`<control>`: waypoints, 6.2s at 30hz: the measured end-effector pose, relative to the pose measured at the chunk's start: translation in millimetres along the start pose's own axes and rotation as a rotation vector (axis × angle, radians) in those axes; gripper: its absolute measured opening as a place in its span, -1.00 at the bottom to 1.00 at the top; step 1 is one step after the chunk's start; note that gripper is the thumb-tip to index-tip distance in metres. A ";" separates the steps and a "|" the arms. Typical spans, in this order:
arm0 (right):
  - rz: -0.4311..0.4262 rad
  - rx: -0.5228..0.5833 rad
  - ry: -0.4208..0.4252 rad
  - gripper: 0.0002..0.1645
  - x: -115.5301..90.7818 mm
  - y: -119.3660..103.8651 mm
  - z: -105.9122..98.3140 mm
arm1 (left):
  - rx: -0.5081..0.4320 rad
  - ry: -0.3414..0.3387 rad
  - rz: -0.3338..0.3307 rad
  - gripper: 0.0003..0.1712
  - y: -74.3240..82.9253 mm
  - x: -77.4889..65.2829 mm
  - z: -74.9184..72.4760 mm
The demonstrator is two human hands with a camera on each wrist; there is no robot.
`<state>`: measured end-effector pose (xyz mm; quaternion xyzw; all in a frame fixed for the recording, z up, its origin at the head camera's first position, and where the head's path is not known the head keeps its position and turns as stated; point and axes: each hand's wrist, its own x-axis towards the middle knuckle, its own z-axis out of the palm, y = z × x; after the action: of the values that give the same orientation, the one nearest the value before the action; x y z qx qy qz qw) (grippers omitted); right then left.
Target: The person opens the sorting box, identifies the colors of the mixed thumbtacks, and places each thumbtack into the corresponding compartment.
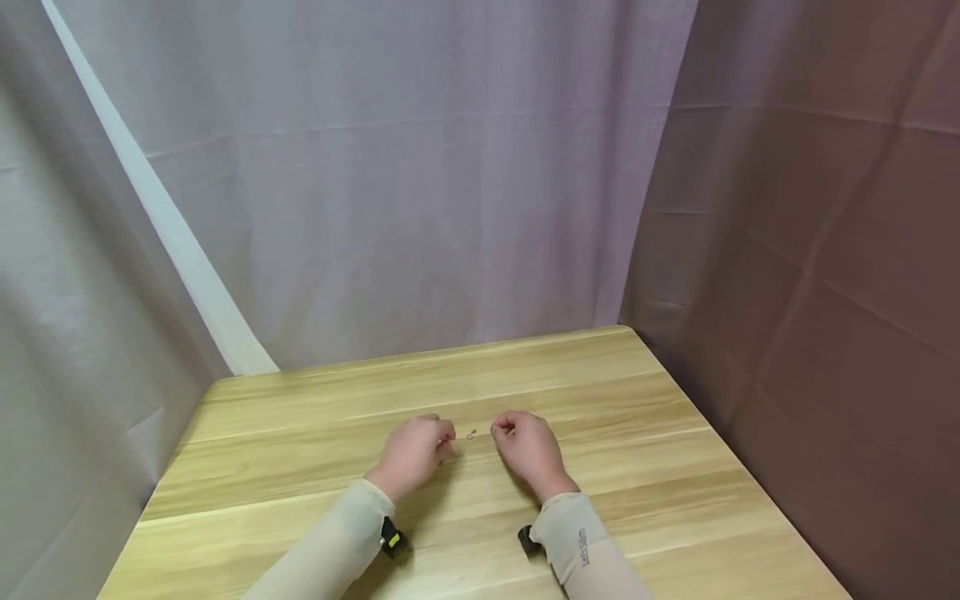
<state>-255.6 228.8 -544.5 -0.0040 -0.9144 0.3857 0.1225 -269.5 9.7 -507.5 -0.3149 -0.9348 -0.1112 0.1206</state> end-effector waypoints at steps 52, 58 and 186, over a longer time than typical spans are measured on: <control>-0.018 0.004 -0.045 -0.85 1.6 -10.3 5.6 | -0.108 0.044 -0.099 -0.89 -31.5 -25.9 -2.1; -0.024 -0.004 -0.030 -0.85 1.7 -9.1 1.9 | -0.095 0.006 -0.096 -0.76 -13.9 -4.3 -1.2; -0.004 0.017 -0.049 -0.91 -9.5 -5.8 5.4 | 0.033 -0.108 -0.023 -0.54 -29.4 -6.4 2.7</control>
<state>-247.1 220.0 -546.1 0.0084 -0.9138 0.3932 0.1011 -283.1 -16.0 -515.8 -0.3077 -0.9452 -0.0800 0.0740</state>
